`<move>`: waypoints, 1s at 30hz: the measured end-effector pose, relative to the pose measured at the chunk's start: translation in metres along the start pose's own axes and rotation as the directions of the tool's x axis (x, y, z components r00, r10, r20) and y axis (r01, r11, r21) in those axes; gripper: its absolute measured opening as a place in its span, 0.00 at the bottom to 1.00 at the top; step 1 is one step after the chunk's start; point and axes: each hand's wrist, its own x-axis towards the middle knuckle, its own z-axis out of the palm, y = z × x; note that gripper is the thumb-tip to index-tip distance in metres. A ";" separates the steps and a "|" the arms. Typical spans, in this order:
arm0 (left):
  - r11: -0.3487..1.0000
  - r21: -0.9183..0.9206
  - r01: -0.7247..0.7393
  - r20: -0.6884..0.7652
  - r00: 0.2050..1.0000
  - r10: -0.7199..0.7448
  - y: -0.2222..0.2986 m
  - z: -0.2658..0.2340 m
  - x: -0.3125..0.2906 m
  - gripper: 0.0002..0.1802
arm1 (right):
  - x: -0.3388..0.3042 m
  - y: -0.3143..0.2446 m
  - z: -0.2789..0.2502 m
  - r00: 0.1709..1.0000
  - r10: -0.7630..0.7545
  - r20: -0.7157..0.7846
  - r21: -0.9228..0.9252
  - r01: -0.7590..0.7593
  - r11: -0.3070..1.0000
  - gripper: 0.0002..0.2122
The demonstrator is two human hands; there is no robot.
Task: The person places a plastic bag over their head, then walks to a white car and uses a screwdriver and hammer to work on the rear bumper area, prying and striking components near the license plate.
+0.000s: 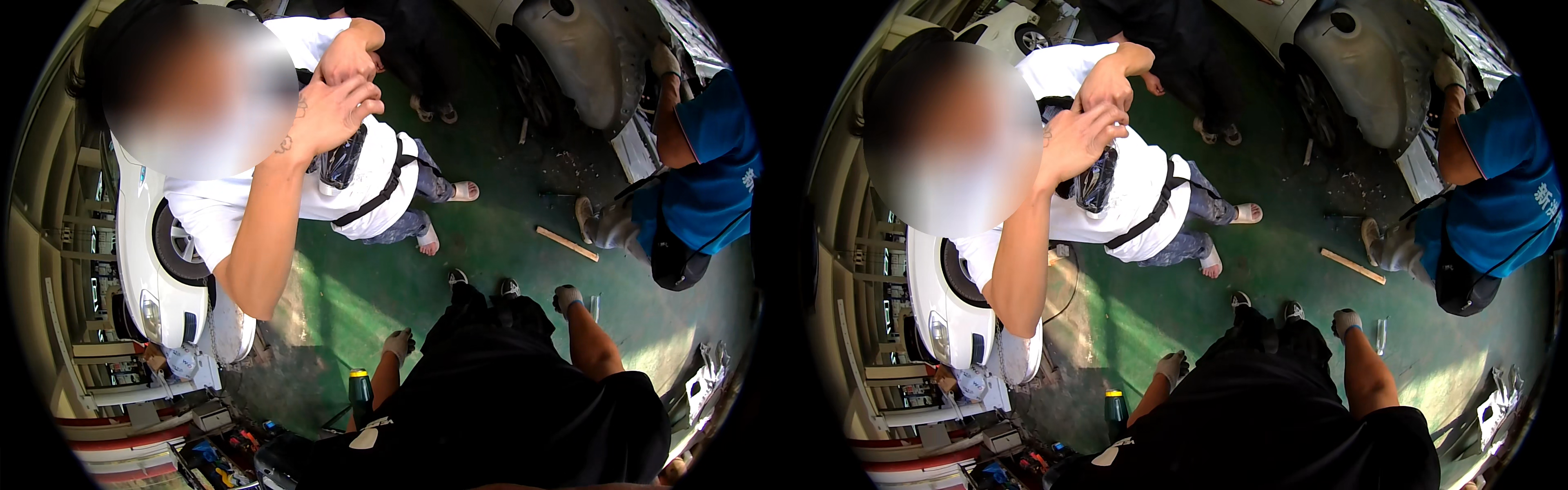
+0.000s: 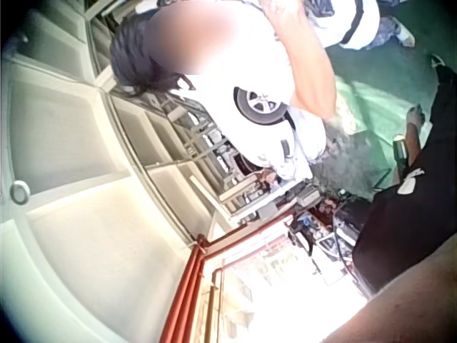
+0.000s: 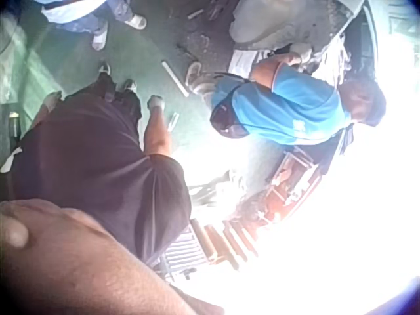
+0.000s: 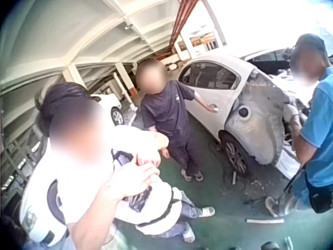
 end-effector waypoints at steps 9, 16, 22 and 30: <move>0.999 0.049 -0.018 0.001 1.000 0.018 0.012 0.010 -0.013 0.16 | 0.020 0.027 -0.013 0.993 -0.099 0.067 -0.452 0.119 0.884 0.12; 0.998 0.064 -0.012 -0.014 1.000 0.013 0.005 -0.014 -0.009 0.15 | -0.003 0.021 0.011 0.998 0.062 -0.021 0.045 -0.061 0.997 0.09; 0.997 0.069 -0.020 -0.046 0.999 0.023 0.010 -0.011 -0.023 0.15 | 0.007 0.037 0.013 0.995 0.081 -0.054 0.002 -0.081 0.997 0.10; 0.996 0.087 -0.025 -0.055 0.998 0.030 0.010 -0.005 -0.031 0.14 | 0.004 0.043 0.007 0.995 0.085 -0.051 0.029 -0.083 0.996 0.10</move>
